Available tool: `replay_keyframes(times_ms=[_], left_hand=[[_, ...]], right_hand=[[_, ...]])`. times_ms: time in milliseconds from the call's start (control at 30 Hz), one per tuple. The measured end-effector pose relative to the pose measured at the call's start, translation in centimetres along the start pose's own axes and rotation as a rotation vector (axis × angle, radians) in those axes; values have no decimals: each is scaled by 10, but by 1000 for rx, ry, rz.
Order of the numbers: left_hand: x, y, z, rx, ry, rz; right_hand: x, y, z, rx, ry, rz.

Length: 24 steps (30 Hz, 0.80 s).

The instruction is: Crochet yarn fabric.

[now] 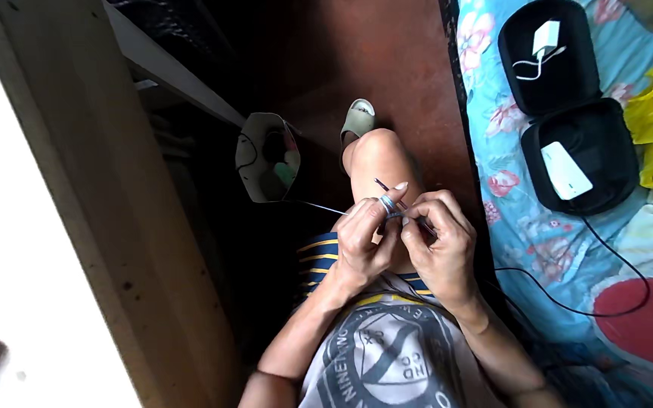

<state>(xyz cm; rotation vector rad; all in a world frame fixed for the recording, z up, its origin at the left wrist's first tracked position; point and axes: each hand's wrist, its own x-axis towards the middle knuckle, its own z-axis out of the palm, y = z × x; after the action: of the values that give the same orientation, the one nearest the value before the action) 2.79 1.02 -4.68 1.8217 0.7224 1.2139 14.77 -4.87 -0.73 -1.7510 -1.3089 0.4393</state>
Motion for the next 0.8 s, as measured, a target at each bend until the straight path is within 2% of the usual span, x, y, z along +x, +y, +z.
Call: replay_keyframes(times_ms=[167,333,567,733,800], left_hand=[[1,-2,-1,127,8,70],[-2,-4,1,183,21,70],[-6,-10,2,216,17,74],[-11,-13,3,367,49,212],[-11,-14,4,327,64,190]], right_hand=[[1,5,0,37,-35,26],[4,12,-5,236,-108,169],[6,12,-5,386,-158,308],[8,9,-5,401,-150,330],[9,10,-3,407,-142,324]])
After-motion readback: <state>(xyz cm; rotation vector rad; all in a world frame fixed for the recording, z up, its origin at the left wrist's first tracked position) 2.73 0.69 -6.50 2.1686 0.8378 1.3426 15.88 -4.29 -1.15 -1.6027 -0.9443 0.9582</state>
